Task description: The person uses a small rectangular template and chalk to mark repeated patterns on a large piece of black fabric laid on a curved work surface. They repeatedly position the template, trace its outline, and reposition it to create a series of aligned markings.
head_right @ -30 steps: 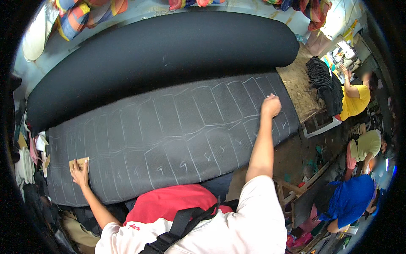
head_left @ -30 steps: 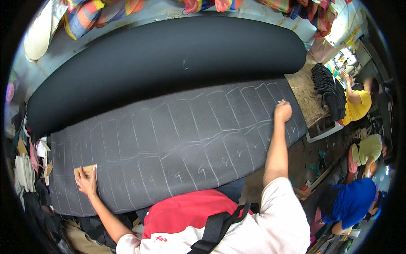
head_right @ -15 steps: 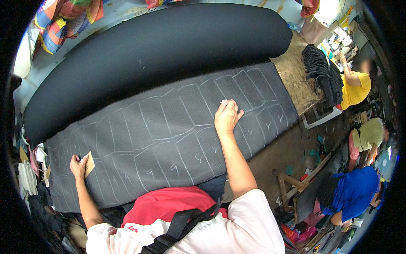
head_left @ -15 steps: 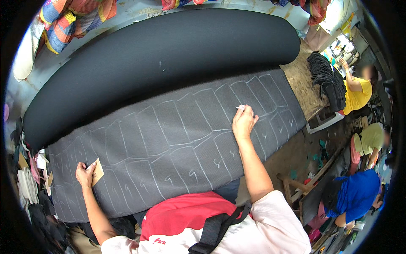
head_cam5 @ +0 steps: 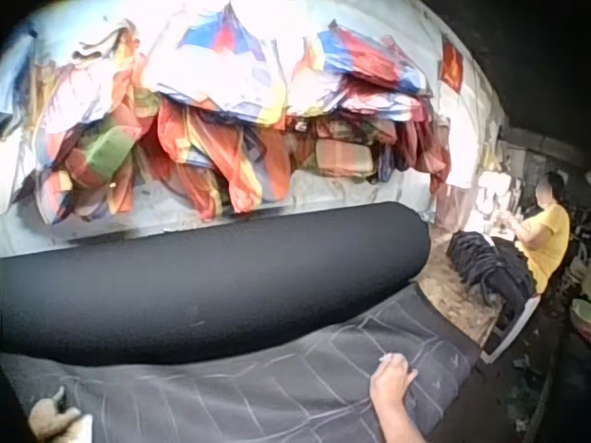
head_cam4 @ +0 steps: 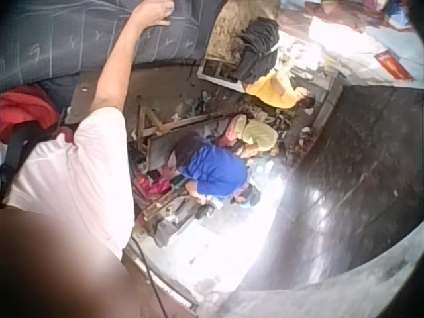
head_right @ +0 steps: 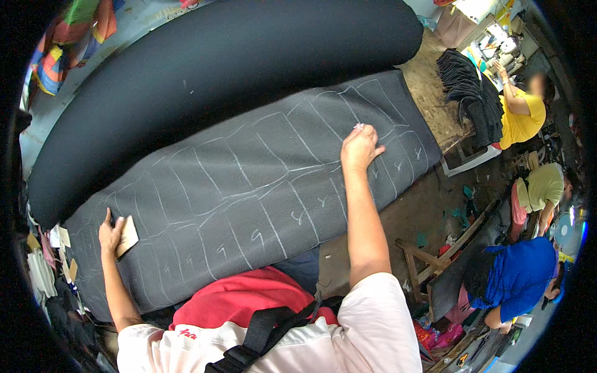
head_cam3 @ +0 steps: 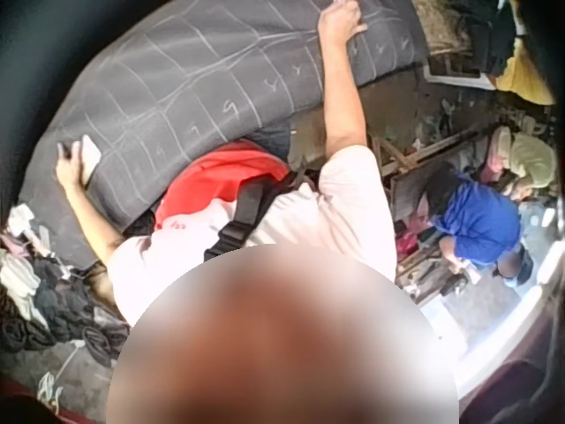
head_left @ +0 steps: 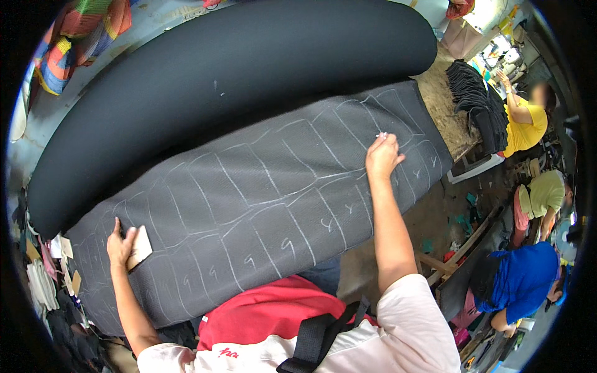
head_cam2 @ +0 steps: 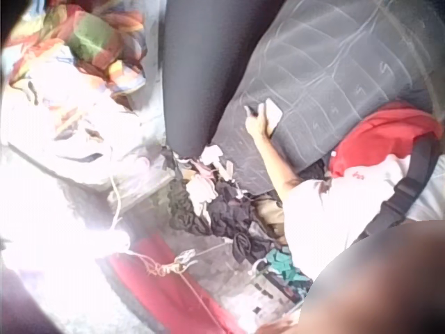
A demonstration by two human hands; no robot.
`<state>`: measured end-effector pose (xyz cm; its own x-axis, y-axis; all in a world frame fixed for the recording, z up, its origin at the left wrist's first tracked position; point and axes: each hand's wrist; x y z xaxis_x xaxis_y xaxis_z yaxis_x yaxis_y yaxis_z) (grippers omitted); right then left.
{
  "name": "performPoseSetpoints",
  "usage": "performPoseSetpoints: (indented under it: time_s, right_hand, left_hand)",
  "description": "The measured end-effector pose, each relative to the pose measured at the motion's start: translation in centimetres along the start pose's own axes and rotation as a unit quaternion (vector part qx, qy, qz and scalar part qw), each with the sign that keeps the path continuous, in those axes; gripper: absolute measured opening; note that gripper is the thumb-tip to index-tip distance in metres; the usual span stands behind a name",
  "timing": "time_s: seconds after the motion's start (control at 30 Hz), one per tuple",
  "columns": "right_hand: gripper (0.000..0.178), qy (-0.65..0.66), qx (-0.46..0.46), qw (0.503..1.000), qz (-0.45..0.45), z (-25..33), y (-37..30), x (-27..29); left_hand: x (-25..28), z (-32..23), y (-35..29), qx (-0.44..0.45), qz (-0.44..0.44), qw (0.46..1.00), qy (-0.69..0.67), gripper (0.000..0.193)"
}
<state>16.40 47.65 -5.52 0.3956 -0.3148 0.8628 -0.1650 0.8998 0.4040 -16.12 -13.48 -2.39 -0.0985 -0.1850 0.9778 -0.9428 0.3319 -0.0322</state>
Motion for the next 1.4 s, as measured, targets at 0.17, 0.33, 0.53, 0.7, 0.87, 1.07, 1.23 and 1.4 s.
performPoseSetpoints:
  time_s: [0.17,0.33,0.53,0.7,0.87,1.07,1.23,1.4]
  right_hand:
    - [0.024,-0.07,-0.032,0.997,-0.02,-2.9,2.6,-0.3]
    - [0.03,-0.118,-0.033,0.992,-0.034,-7.6,6.6,-1.2]
    - [0.033,-0.186,-0.076,0.979,-0.022,-17.0,13.8,0.6]
    - [0.03,-0.247,-0.117,0.961,0.038,-20.0,14.8,1.6]
    - [0.036,-0.152,-0.159,0.975,-0.02,-22.3,9.5,3.3]
    - [0.028,0.434,-0.564,0.694,0.113,-24.1,-6.2,5.3]
    - [0.026,0.493,-0.558,0.646,0.167,-20.1,-9.0,1.5]
    - [0.024,0.479,-0.526,0.691,0.129,-19.2,-7.4,0.2]
  left_hand:
    - [-0.2,-5.1,-2.4,0.011,0.014,1.0,0.007,0.096]
    - [-1.3,-10.8,-5.4,-0.038,0.068,0.997,-0.01,0.108]
    - [-1.9,-21.6,-10.8,-0.141,0.157,0.977,-0.016,0.126]
    - [-1.8,-23.5,-14.5,-0.177,0.194,0.961,-0.082,0.108]
    - [-0.3,-13.4,-21.2,0.154,0.134,0.873,-0.443,0.074]
    - [-2.8,-1.1,-33.9,0.595,0.235,0.461,-0.615,0.072]
    - [-12.9,1.6,-34.4,0.437,0.098,0.366,-0.816,0.049]
    - [-18.4,1.3,-27.8,0.31,-0.027,0.415,-0.855,0.045]
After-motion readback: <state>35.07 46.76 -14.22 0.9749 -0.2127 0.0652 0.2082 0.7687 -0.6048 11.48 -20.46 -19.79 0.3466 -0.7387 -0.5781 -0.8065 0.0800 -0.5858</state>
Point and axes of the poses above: each hand's wrist, its own y-axis towards the middle knuckle, its own x-axis out of the back of the hand, z = x × y, and after that the axes turned 7 degrees about -y, right-handed
